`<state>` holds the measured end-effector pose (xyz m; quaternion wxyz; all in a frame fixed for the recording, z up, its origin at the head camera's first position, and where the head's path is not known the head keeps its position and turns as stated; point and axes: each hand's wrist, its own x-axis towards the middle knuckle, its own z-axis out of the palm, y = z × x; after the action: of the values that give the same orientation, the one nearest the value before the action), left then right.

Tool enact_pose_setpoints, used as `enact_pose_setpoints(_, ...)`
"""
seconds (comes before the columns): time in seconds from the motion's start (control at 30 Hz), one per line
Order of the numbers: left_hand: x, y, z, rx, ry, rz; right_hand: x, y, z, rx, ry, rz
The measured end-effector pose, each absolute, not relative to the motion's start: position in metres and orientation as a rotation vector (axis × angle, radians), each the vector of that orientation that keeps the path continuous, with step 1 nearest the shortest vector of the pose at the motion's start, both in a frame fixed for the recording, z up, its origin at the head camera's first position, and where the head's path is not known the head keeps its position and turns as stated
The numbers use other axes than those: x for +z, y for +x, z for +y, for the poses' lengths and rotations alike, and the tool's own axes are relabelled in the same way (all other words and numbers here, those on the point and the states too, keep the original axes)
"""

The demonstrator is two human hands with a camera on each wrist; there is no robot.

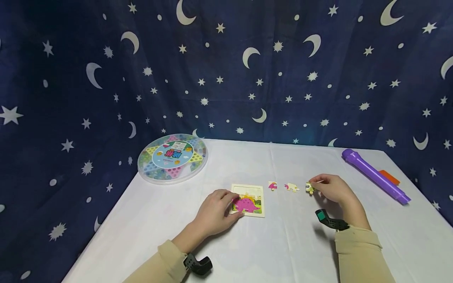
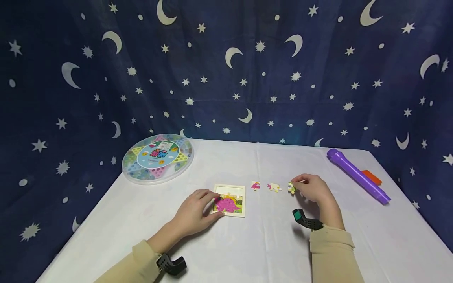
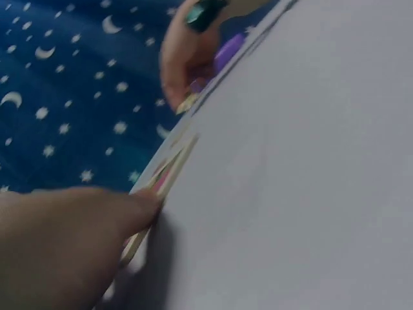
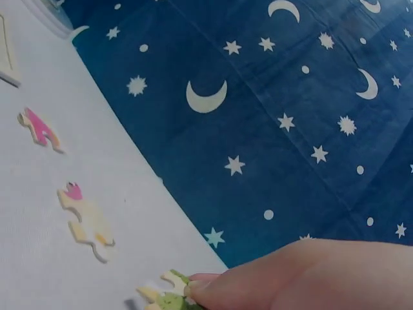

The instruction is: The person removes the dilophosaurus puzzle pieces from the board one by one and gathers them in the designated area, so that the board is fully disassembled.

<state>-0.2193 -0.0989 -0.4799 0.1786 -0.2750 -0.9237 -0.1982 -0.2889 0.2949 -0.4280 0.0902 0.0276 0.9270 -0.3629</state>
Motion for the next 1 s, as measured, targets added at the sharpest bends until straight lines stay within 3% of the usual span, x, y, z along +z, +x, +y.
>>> enact_pose_setpoints(0.37, -0.484, -0.217, -0.117, -0.686, -0.782, -2.770, -0.440, -0.284, 0.298, -0.982, 0.084, 2.780)
enact_pose_setpoints(1.0, -0.481, -0.217, -0.107, -0.624, -0.810, -2.660, -0.435, -0.291, 0.292, -0.881, 0.149, 2.896)
